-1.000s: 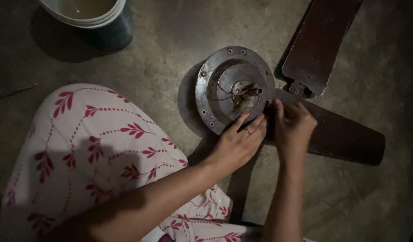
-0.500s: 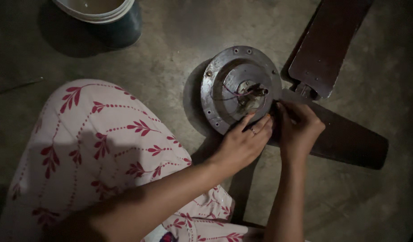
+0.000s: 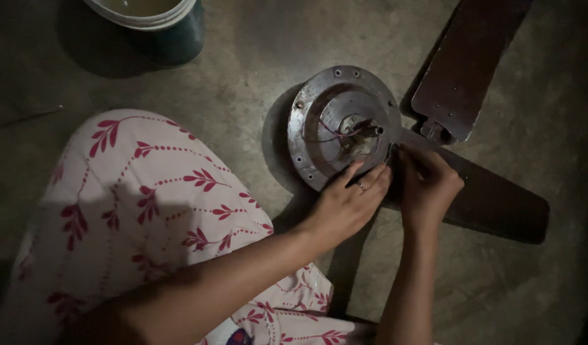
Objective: The person attaches fan blades to the motor housing by hand, inserting and tightening screws at each blade mount. The person works on one blade at a time, rotating the fan to access each mounting point.
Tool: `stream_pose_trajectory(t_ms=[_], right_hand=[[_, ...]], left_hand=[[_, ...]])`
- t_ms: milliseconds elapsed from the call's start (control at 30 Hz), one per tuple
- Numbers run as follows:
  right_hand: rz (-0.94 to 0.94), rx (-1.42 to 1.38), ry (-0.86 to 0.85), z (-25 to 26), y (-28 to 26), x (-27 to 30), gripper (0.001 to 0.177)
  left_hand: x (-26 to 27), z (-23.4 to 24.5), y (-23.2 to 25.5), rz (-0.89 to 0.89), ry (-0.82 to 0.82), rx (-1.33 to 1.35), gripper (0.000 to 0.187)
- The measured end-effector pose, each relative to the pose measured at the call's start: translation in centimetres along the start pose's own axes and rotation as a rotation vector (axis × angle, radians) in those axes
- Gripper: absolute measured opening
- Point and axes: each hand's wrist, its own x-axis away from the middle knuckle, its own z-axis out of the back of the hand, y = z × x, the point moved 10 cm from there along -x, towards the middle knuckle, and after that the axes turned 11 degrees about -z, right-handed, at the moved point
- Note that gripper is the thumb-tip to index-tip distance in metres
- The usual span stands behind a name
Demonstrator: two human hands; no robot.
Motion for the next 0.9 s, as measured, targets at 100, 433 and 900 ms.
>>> stream_pose_trajectory(t_ms=[100,433,900], right_hand=[[-0.029,0.01,0.024,-0.2,0.2,0.0,0.014],[0.059,0.031,-0.037,-0.6,-0.1,0.2,0.022],[0.127,0.139,0.012,-0.5,-1.5,0.6,0.017]], left_hand=[[0.1,-0.1,-0.1,0.036,0.035,0.013,0.054],[0.3,0.5,-0.2,0.018,0.07,0.039,0.051],[0.0,0.0,-0.2,0.007,0.033,0.061,0.049]])
